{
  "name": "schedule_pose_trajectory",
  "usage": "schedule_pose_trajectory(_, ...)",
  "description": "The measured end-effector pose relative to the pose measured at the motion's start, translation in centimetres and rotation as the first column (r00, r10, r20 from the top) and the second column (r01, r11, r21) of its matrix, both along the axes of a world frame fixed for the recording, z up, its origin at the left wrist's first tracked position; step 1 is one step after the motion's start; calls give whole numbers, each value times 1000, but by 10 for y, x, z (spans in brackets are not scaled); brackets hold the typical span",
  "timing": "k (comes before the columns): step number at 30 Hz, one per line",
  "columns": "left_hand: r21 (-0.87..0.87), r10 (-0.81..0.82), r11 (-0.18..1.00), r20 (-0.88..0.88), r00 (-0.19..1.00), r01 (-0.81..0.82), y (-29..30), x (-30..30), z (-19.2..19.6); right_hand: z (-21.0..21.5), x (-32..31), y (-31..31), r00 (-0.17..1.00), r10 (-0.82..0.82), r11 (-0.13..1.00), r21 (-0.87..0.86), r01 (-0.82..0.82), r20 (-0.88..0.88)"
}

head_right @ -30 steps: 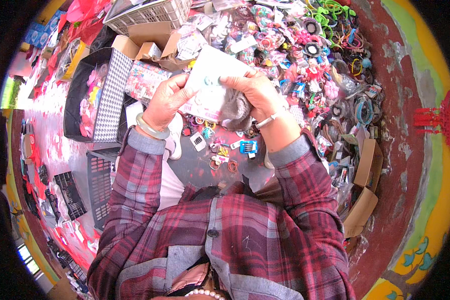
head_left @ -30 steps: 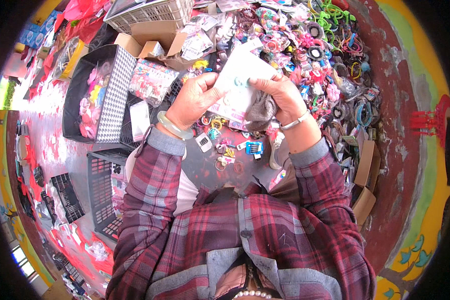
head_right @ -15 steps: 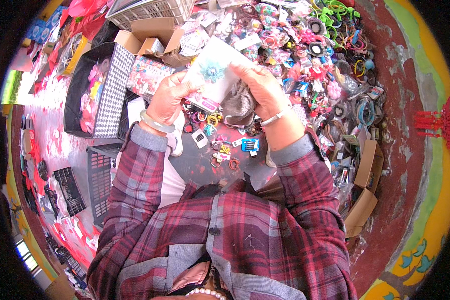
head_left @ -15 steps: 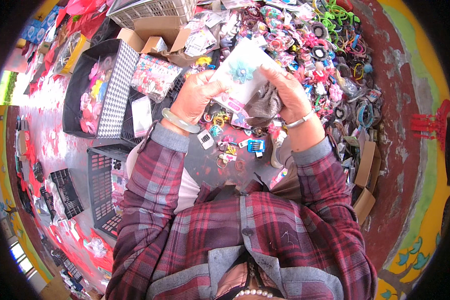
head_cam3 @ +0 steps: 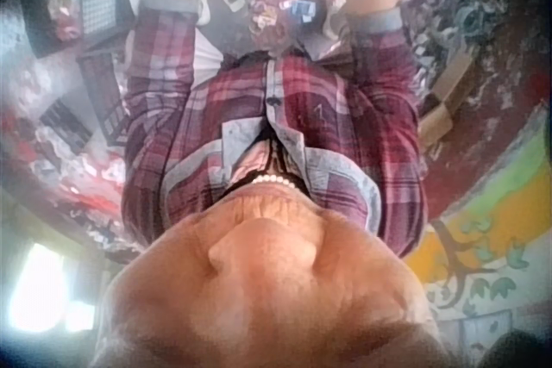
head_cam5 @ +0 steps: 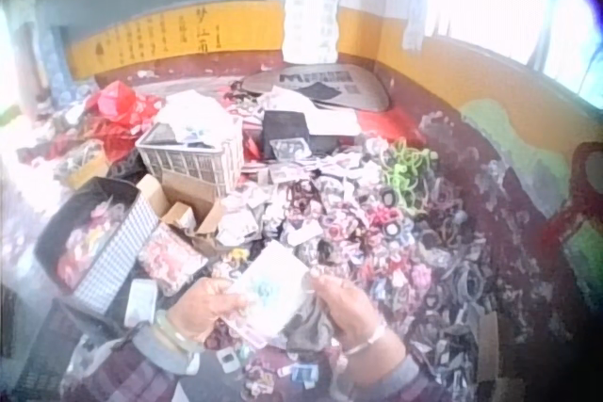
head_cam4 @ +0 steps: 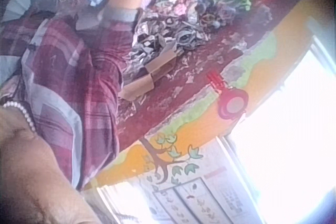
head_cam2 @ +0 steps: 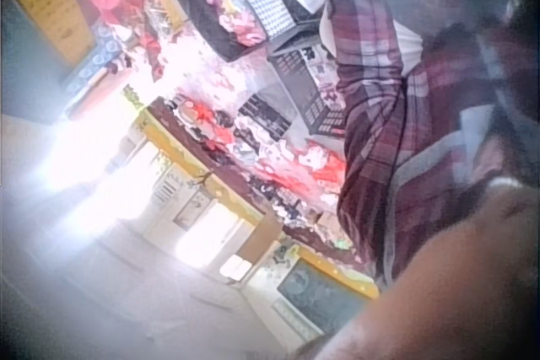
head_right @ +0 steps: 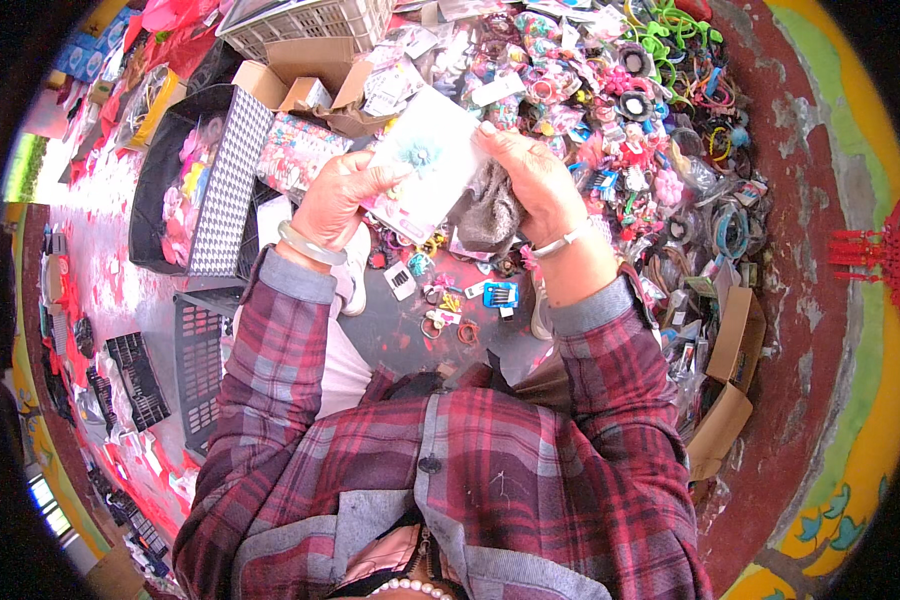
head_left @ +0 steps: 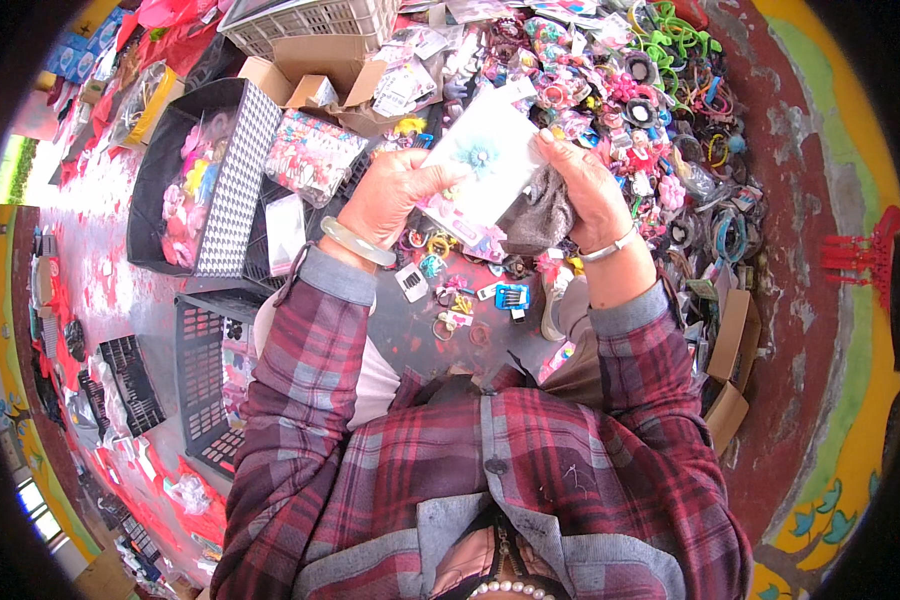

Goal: The person sits on the floor and sorts packaged hair accessories by hand, picking up individual packages, wiping them with a cloth, and placing them into a plastic crate.

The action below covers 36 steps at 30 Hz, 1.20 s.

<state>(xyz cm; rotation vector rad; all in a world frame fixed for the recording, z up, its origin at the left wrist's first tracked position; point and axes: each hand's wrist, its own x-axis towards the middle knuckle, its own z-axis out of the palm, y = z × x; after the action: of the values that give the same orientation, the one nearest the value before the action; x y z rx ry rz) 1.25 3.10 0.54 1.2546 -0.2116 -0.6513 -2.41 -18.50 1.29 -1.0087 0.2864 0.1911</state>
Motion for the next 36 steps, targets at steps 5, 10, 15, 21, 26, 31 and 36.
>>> schedule_pose_trajectory(5,-272,-167,958,-273,948,90,-5,-4,14,4,-2,-5,989,139,986,-83,-142,-45)
schedule_pose_trajectory(10,-306,-178,950,-349,920,67,-8,-5,-6,0,-2,0,992,121,982,-142,-124,-28)
schedule_pose_trajectory(15,-396,-81,911,-443,893,-114,-10,2,-20,24,10,-37,987,-126,980,-144,139,96)
schedule_pose_trajectory(21,-521,-105,840,-433,895,-154,-18,2,-18,68,0,-6,782,-395,916,137,378,483)
schedule_pose_trajectory(26,-524,34,817,-376,926,-243,-29,-7,8,18,6,55,628,343,506,-701,503,698)
schedule_pose_trajectory(31,-600,116,706,-426,897,-376,-22,-6,9,1,-16,77,647,564,200,-845,495,513)
schedule_pose_trajectory(36,-586,73,740,-418,906,-330,-34,-14,11,9,0,75,606,504,105,-739,665,616)
